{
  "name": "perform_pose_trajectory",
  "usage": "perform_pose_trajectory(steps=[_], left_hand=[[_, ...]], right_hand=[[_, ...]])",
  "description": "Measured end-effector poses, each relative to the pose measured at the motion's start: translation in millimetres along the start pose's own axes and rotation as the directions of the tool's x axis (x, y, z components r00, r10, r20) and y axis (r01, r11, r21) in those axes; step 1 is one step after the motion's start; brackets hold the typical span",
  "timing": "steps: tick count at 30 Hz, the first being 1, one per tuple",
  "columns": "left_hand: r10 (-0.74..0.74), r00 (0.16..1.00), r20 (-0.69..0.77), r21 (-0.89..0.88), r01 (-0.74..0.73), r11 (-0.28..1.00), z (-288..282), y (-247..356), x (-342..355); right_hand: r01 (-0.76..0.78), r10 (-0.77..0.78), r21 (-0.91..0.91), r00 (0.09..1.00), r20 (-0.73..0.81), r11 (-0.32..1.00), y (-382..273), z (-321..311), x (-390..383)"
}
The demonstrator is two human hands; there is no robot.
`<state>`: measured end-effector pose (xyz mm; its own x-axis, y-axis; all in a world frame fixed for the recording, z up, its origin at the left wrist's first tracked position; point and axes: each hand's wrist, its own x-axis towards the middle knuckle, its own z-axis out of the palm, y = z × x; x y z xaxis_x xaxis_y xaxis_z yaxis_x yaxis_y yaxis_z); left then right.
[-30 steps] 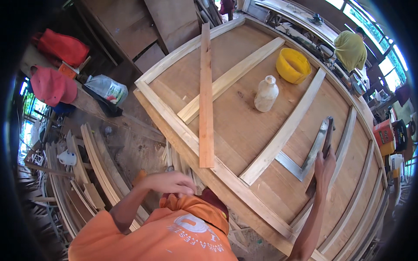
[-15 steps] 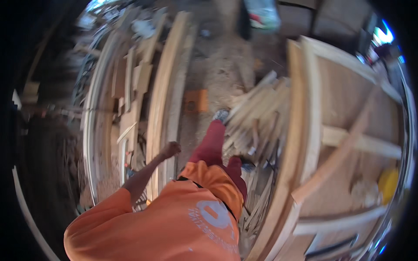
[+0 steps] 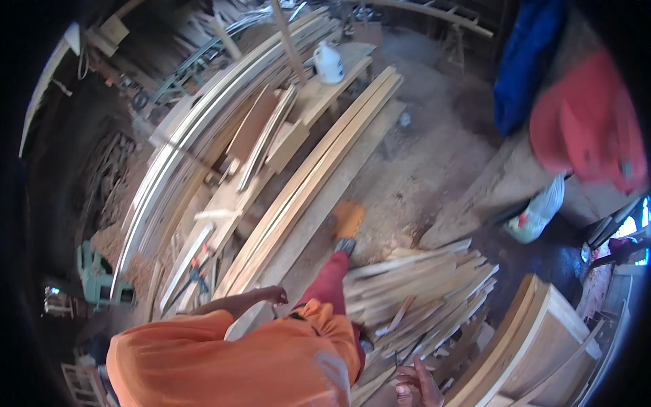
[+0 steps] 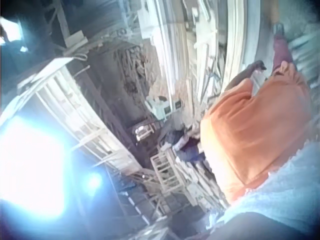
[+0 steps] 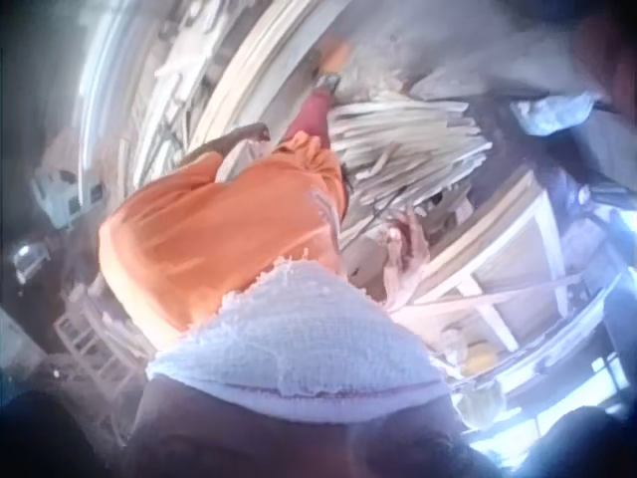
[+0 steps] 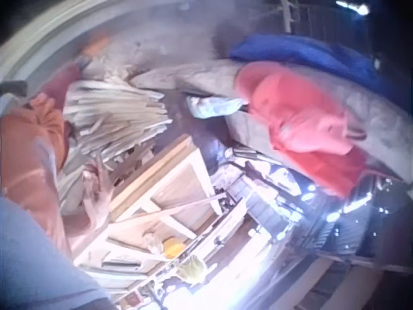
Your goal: The person breaks a wooden strip by hand, positions it diagonally across a wooden frame, and secures it using a hammer. The person then walks over to a wooden cabinet and opens its doors to reach inside.
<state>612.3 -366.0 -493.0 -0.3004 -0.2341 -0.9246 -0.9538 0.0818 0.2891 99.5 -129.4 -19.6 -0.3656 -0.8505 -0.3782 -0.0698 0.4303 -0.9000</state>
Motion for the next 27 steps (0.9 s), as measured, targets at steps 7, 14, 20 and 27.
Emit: perform_pose_trajectory(steps=[7, 14, 20, 27], left_hand=[[0.086, 0.887, -0.454, -0.516, -0.341, 0.785, -262, 68, 32], [-0.005, 0.717, -0.698, -0.561, -0.542, 0.625, -451, 170, 41], [0.51, 0.267, -0.818, 0.121, -0.787, 0.605, -602, 467, 90], [0.838, 0.252, -0.484, -0.324, -0.941, 0.097, -721, 827, 69]], right_hand=[[0.021, -0.02, -0.274, 1.0, 0.007, 0.961, -52, 76, 255], [-0.023, -0.042, -0.547, 0.994, -0.106, 0.837, -132, 78, 438], [0.094, -0.115, -0.462, 0.993, -0.018, 0.882, -95, 58, 551], [-0.107, -0.045, -0.477, 0.955, -0.295, 0.872, -100, 2, 716]])
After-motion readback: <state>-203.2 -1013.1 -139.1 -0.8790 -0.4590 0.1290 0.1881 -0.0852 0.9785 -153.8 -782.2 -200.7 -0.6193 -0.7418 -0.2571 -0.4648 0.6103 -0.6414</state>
